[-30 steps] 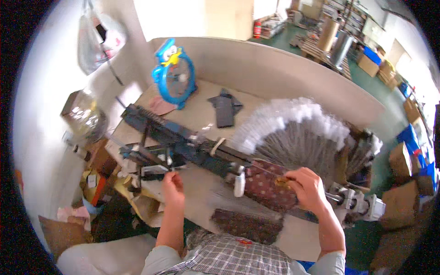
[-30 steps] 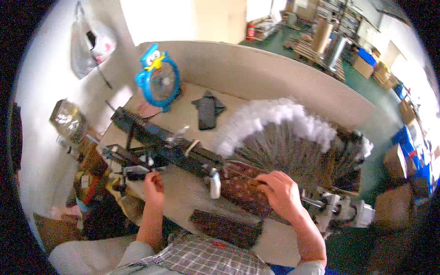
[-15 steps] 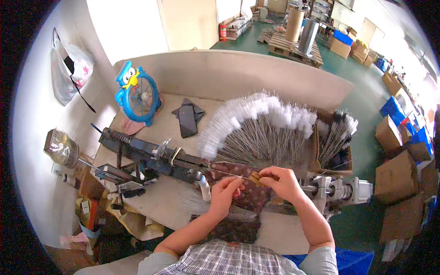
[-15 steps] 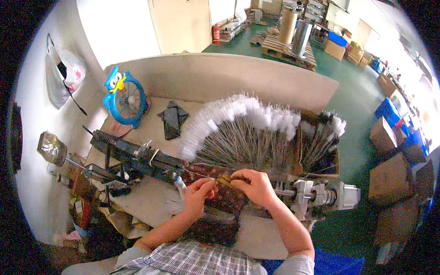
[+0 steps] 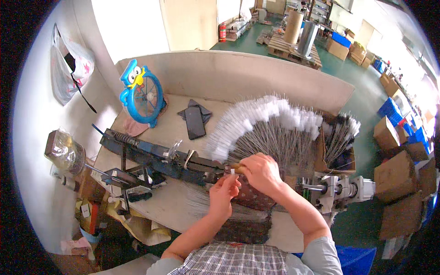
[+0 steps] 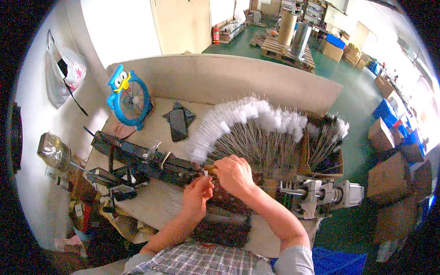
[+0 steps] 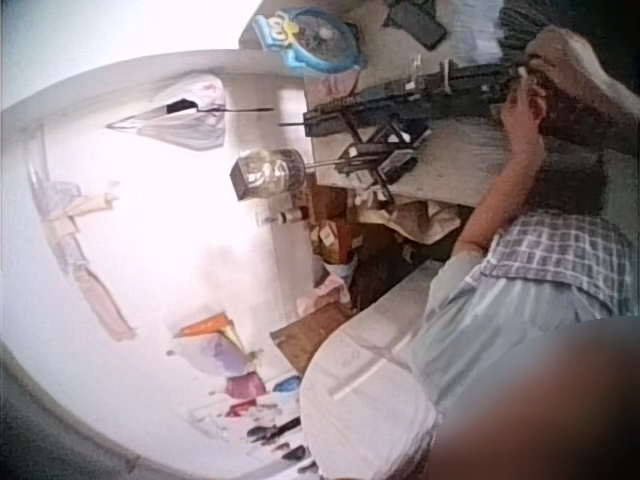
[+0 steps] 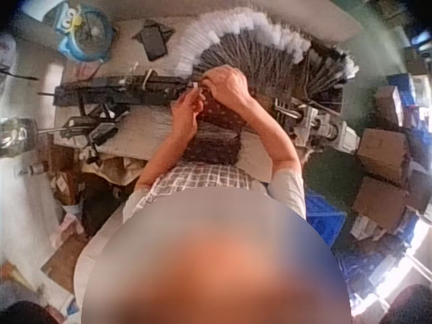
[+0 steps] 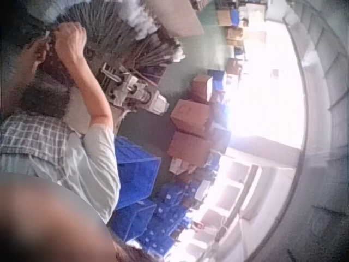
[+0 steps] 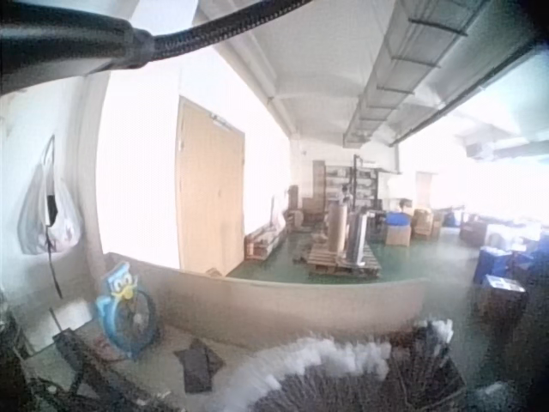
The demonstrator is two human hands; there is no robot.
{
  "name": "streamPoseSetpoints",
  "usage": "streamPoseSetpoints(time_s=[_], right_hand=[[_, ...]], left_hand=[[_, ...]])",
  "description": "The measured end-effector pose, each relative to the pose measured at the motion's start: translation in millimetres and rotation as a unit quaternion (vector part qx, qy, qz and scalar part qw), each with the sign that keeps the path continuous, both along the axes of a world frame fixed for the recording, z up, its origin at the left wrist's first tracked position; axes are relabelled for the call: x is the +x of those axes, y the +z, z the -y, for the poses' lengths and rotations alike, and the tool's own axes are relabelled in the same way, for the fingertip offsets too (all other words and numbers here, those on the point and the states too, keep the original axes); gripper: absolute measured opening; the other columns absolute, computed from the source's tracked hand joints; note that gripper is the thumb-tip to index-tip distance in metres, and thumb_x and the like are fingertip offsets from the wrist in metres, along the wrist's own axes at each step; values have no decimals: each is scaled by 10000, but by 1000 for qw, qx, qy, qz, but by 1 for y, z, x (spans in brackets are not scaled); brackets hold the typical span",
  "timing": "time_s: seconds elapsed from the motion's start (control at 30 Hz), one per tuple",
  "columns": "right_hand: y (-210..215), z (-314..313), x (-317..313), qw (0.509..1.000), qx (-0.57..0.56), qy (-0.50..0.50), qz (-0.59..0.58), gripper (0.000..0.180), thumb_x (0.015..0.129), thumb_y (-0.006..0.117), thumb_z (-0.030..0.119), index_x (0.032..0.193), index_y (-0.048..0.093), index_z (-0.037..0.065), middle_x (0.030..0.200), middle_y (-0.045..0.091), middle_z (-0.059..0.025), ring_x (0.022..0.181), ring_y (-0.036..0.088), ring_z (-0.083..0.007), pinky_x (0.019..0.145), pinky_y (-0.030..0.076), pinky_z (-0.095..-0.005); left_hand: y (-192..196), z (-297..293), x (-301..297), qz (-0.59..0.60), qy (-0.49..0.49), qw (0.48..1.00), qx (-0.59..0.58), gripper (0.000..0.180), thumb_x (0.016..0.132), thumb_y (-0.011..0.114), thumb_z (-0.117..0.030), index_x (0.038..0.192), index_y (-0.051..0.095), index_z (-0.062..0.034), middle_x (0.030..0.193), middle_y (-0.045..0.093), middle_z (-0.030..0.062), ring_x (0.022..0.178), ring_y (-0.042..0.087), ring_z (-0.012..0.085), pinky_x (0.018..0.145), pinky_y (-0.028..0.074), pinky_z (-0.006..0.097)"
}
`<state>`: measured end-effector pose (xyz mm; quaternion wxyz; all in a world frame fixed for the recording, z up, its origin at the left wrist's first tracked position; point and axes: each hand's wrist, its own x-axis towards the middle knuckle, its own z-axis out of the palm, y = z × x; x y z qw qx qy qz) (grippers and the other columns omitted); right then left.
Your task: Using a specialized machine to insert and assemble white bristles into metal wire components for brush manufacturing.
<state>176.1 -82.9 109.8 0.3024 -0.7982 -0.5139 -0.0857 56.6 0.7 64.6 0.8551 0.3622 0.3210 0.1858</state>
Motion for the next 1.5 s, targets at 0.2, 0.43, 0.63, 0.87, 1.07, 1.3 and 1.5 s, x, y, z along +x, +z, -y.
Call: streamPoseSetpoints(time_s=[0.2, 0.43, 0.63, 0.87, 1.07, 1.3, 1.5], right_hand=[[12, 0, -6, 994, -26, 37, -103, 157, 770, 624, 166, 854, 674, 43, 800, 649, -111, 758, 607, -270, 696, 489, -344], [1, -2, 0, 950, -55, 14, -308, 183, 776, 605, 195, 868, 672, 51, 810, 648, -114, 769, 608, -283, 699, 483, -354], [-2, 0, -27, 997, 71, -4, -32, 234, 696, 684, 236, 842, 663, 54, 828, 642, -74, 802, 590, -249, 708, 465, -358], [-11, 9, -28, 994, 68, -72, 46, 327, 646, 704, 225, 940, 658, 90, 909, 628, -6, 889, 562, -205, 759, 422, -351], [-7, 7, -33, 995, 77, -13, 61, 272, 662, 685, 175, 931, 677, 136, 896, 625, 5, 867, 573, -207, 761, 431, -348], [-5, 20, -24, 998, 60, -11, 34, 219, 667, 705, 146, 883, 687, 114, 897, 637, -9, 865, 578, -214, 749, 446, -349], [-11, 5, -48, 996, 46, -71, -7, 393, 676, 698, 174, 1050, 624, 78, 1001, 616, -35, 925, 559, -223, 800, 417, -365]], left_hand=[[-6, -1, -4, 17, 22, 1000, -13, 157, 833, 627, -194, 805, 628, -39, 681, 592, 18, 564, 516, 71, 517, 394, 195], [-3, -8, -3, 4, -52, 997, 53, 324, 925, 480, -331, 926, 596, -29, 746, 607, 30, 683, 574, 120, 643, 443, 251], [-7, 6, 8, 74, 80, 991, -79, 328, 947, 406, -348, 969, 549, -53, 887, 606, 44, 832, 577, 154, 766, 443, 297], [3, 11, 10, 76, 58, 993, -74, 161, 912, 484, -211, 845, 513, -68, 759, 541, 15, 747, 557, 135, 710, 455, 305], [-18, 9, 6, 93, 104, 989, -50, 120, 877, 513, -156, 895, 538, -40, 864, 594, 52, 785, 591, 151, 716, 491, 284], [3, 13, 8, 90, 86, 990, -69, 92, 841, 570, -62, 917, 550, -15, 855, 597, 52, 809, 595, 134, 716, 495, 281], [-3, 8, 4, 116, 81, 986, -83, 140, 846, 551, -51, 968, 565, 17, 944, 608, 93, 877, 598, 167, 786, 506, 319]])
